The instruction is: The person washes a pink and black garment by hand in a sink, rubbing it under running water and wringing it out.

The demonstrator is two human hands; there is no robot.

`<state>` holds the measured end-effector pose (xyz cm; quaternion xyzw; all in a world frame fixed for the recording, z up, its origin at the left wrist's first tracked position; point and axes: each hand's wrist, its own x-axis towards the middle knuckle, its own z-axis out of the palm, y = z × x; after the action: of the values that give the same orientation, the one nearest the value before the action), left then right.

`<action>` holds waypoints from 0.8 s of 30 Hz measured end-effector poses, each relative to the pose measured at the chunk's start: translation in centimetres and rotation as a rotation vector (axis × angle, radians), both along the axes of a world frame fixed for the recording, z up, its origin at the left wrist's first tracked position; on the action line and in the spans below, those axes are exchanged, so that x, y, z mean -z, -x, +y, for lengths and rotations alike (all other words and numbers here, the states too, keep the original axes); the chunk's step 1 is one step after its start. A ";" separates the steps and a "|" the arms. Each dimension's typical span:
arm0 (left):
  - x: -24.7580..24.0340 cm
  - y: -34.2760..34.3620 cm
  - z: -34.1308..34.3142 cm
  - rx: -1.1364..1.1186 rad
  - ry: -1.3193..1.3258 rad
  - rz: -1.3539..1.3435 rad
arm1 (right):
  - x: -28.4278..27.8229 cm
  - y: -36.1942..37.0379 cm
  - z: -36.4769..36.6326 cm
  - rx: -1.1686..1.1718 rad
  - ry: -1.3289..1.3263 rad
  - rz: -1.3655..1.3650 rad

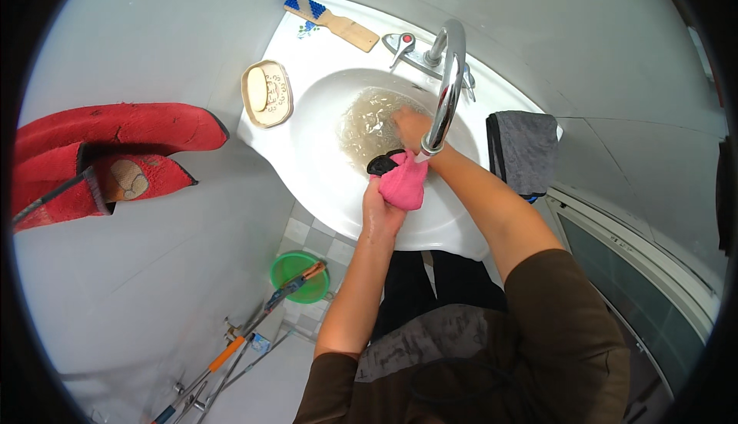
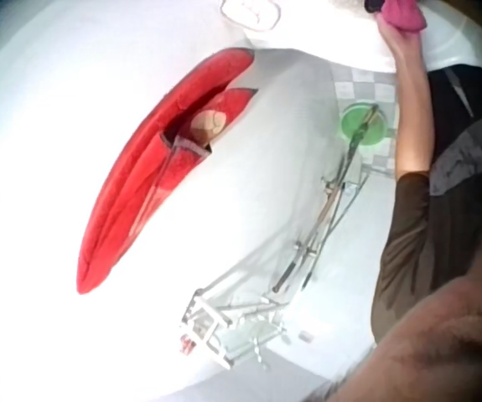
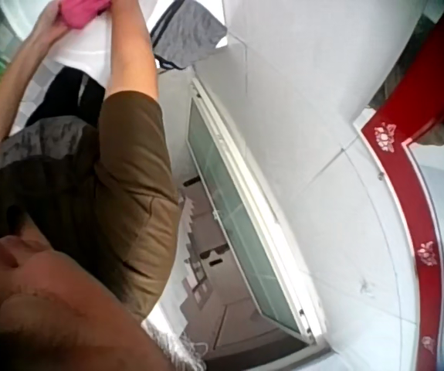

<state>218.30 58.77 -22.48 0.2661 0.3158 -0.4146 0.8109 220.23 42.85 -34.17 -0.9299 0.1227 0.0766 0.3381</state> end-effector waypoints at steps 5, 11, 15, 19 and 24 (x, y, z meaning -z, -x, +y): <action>0.3 -0.6 0.8 -0.021 -0.025 0.010 | -5.8 4.2 1.2 0.838 -1.103 -0.290; 1.3 -0.1 0.6 -0.024 -0.015 0.011 | -13.5 5.3 -2.4 1.042 -1.141 -0.666; 0.7 0.1 0.8 -0.039 -0.042 0.059 | -12.9 4.3 -4.0 0.923 -0.964 -0.570; 2.1 0.3 1.6 -0.027 -0.050 0.058 | -12.0 3.6 -3.2 0.833 -0.990 -0.511; 1.8 0.1 1.6 -0.054 -0.047 0.043 | -11.7 2.2 -2.1 0.783 -0.996 -0.605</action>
<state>218.15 60.38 -24.26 0.2674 0.3500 -0.3907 0.8083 217.99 40.71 -22.46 -0.5324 0.2995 -0.2657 0.7458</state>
